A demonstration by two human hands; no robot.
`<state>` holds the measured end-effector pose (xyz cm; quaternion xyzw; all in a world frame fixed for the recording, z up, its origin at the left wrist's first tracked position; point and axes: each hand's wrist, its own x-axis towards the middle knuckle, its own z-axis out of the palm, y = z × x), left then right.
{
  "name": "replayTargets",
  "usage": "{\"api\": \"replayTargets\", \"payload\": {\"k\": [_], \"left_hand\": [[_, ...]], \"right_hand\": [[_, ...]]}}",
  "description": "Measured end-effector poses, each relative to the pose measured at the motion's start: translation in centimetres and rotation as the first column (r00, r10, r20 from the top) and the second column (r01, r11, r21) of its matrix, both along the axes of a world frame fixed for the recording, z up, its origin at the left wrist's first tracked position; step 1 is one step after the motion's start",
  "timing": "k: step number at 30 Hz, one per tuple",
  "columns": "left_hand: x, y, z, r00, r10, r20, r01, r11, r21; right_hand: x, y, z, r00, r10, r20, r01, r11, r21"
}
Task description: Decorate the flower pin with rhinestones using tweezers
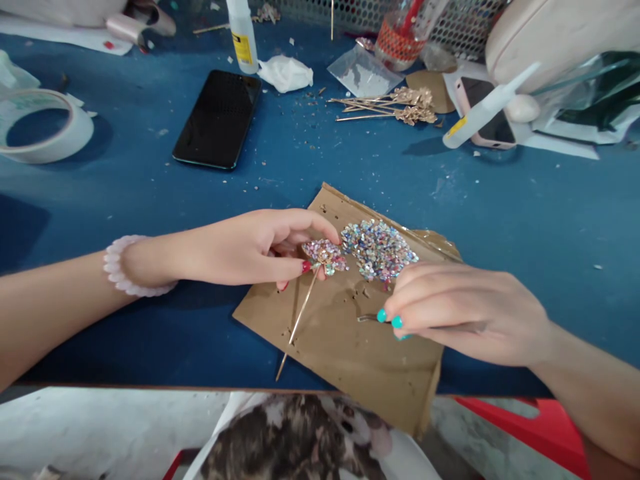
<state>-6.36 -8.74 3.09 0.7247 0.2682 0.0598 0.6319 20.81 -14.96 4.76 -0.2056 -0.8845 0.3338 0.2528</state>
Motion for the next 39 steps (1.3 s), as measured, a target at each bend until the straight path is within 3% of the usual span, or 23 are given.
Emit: {"api": "replayTargets", "payload": {"k": [12, 17, 21, 28, 39], "left_hand": [[0.0, -0.1, 0.3, 1.0, -0.001, -0.004, 0.001, 1.0, -0.018], [0.2, 0.0, 0.3, 1.0, -0.011, 0.01, 0.012, 0.997, -0.076], [0.3, 0.0, 0.2, 0.999, -0.003, 0.041, 0.007, 0.995, -0.099], [0.5, -0.2, 0.5, 0.997, -0.024, 0.075, 0.032, 0.995, -0.098], [0.4, -0.2, 0.1, 0.995, 0.024, 0.095, -0.009, 0.987, -0.162]], "right_hand": [[0.0, 0.2, 0.0, 0.997, -0.022, -0.07, 0.021, 1.0, -0.015], [-0.6, 0.3, -0.2, 0.963, -0.16, -0.218, 0.162, 0.987, -0.007], [-1.9, 0.8, -0.2, 0.904, -0.285, -0.318, 0.32, 0.945, 0.064], [-4.0, 2.6, 0.0, 0.951, -0.173, -0.255, 0.214, 0.966, 0.143], [-4.0, 2.6, -0.2, 0.979, -0.129, -0.155, 0.166, 0.954, 0.25]]}}
